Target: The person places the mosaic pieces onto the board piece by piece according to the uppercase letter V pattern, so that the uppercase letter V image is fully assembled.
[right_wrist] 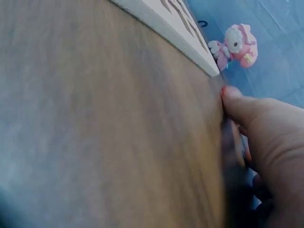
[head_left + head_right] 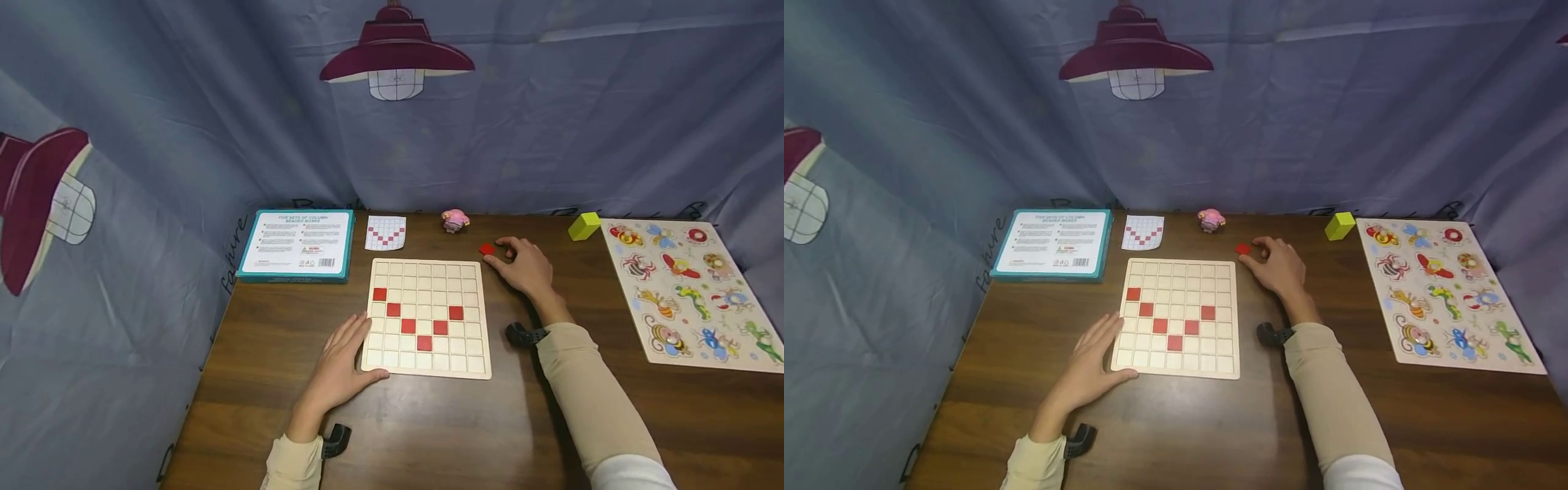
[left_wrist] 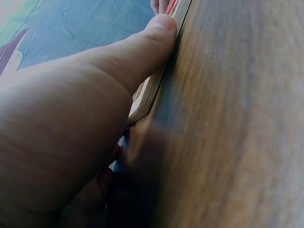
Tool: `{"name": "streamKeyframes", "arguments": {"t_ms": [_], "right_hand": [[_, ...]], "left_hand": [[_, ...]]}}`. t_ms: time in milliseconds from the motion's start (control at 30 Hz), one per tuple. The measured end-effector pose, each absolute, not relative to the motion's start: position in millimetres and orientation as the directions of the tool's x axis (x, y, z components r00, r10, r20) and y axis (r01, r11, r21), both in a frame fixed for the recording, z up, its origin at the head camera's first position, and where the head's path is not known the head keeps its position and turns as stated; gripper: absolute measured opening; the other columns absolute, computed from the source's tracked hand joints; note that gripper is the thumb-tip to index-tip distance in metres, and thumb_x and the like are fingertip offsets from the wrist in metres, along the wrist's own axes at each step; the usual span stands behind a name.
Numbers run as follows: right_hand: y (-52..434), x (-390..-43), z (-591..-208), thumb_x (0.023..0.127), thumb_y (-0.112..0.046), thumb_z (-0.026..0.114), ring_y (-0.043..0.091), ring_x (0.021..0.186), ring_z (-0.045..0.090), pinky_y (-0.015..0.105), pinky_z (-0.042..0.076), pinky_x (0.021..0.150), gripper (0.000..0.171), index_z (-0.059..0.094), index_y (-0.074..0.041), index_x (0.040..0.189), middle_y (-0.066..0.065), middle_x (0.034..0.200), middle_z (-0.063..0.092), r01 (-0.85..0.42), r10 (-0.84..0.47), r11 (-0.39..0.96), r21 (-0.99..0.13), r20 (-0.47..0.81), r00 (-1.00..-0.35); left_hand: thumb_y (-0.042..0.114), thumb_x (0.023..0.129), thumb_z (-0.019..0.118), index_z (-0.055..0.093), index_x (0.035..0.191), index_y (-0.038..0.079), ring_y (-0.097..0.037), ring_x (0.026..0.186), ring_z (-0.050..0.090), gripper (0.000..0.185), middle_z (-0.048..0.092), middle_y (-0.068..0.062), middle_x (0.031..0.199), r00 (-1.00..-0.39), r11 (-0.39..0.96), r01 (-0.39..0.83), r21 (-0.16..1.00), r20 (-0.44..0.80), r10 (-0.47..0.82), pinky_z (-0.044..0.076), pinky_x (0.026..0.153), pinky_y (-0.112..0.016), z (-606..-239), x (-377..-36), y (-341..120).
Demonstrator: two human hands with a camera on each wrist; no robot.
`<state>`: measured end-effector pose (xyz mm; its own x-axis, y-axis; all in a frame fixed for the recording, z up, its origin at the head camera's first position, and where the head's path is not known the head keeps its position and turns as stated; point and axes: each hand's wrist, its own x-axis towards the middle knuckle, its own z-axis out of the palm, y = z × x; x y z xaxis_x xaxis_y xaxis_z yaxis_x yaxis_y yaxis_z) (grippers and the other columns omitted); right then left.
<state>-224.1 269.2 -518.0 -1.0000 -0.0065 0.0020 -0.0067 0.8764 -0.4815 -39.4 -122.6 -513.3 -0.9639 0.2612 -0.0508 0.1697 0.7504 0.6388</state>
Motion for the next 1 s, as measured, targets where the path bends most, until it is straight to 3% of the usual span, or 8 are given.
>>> {"name": "streamKeyframes", "arguments": {"t_ms": [167,300,400,667,1000], "right_hand": [[272,-224,-514,0.099,-0.039,0.055,0.031,0.098,0.058,0.053,0.046,0.079,0.043,0.062,-0.021,0.138,0.009,0.107,0.061,-0.017,-0.022,0.876,-0.482,-0.005,-1.000],[276,-228,-512,0.099,-0.048,0.060,0.031,0.098,0.059,0.053,0.046,0.077,0.049,0.059,-0.023,0.142,0.010,0.109,0.061,-0.051,-0.069,0.883,-0.466,-0.021,-0.997],[278,-228,-515,0.099,-0.051,0.062,0.031,0.097,0.060,0.052,0.047,0.076,0.048,0.063,-0.022,0.137,0.010,0.109,0.062,-0.073,-0.089,0.881,-0.468,-0.012,-0.996],[278,-213,-528,0.101,-0.037,0.064,0.028,0.089,0.052,0.042,0.040,0.071,0.036,0.065,-0.009,0.124,0.009,0.095,0.058,-0.172,-0.130,0.880,-0.443,0.122,-0.984],[268,-184,-535,0.099,-0.025,0.069,0.029,0.088,0.051,0.046,0.038,0.083,0.029,0.066,-0.002,0.116,0.010,0.089,0.058,-0.239,-0.146,0.822,-0.517,0.216,-0.966]], "left_hand": [[0.052,0.077,0.085,0.036,0.160,0.012,-0.034,0.156,0.026,0.104,0.033,-0.011,0.167,-0.962,0.747,0.187,0.638,-0.034,0.269,0.023,0.123,-0.062,-514,-39,-122],[0.055,0.077,0.084,0.035,0.160,0.014,-0.032,0.156,0.025,0.105,0.032,-0.009,0.167,-0.964,0.755,0.188,0.628,-0.030,0.265,0.024,0.123,-0.060,-516,-40,-122],[0.057,0.077,0.083,0.034,0.161,0.015,-0.029,0.157,0.023,0.106,0.031,-0.007,0.168,-0.965,0.764,0.176,0.621,-0.045,0.259,0.023,0.124,-0.060,-517,-41,-123],[0.056,0.078,0.084,0.033,0.161,0.015,-0.028,0.158,0.022,0.106,0.032,-0.005,0.168,-0.963,0.759,0.159,0.632,-0.070,0.260,0.021,0.125,-0.060,-517,-41,-121],[0.057,0.077,0.083,0.033,0.161,0.016,-0.027,0.158,0.021,0.106,0.031,-0.004,0.168,-0.966,0.769,0.137,0.625,-0.090,0.244,0.021,0.126,-0.059,-513,-40,-124]]}}
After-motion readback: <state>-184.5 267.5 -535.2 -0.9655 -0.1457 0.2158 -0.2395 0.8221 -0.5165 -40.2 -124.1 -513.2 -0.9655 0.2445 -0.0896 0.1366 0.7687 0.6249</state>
